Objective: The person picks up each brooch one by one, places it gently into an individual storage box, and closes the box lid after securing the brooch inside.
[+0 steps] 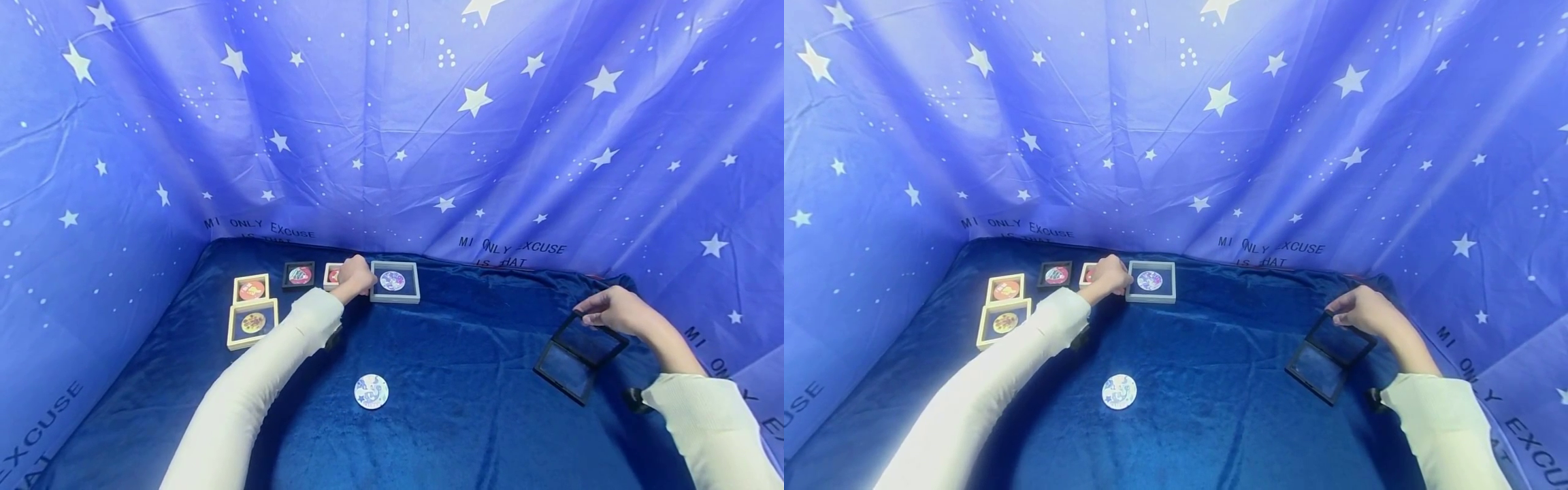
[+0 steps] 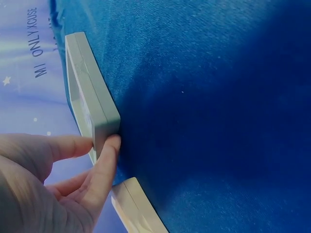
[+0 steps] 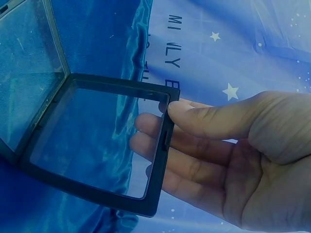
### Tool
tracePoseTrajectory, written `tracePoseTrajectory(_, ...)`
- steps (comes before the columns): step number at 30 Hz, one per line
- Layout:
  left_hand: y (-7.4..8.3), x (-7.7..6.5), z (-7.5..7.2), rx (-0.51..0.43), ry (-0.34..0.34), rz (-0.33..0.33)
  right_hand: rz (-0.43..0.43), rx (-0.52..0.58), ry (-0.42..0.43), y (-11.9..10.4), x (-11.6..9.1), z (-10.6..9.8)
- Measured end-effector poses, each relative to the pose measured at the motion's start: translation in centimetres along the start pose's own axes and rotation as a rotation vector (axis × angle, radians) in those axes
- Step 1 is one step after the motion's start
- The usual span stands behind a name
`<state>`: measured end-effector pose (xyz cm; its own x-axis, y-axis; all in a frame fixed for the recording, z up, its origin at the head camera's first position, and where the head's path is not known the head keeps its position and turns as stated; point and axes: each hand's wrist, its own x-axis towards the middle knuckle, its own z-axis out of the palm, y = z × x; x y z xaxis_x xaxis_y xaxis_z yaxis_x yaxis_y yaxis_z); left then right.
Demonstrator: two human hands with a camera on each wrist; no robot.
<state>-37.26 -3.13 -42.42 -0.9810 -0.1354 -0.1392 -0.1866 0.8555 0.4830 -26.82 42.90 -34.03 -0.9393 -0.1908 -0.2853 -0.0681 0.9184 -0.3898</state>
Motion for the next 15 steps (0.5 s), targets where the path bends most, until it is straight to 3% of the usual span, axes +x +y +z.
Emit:
tracePoseTrajectory(7, -0.9, -0.3, -0.5, -0.023, -0.051, 0.047, -0.035, -0.042, 0.033, 0.1, 0.2, 0.1)
tracePoseTrajectory(15, -1.7, -2.7, -2.3, -0.038, -0.036, 0.121, -0.044, -0.085, 0.078, -0.8, 0.7, 0.0)
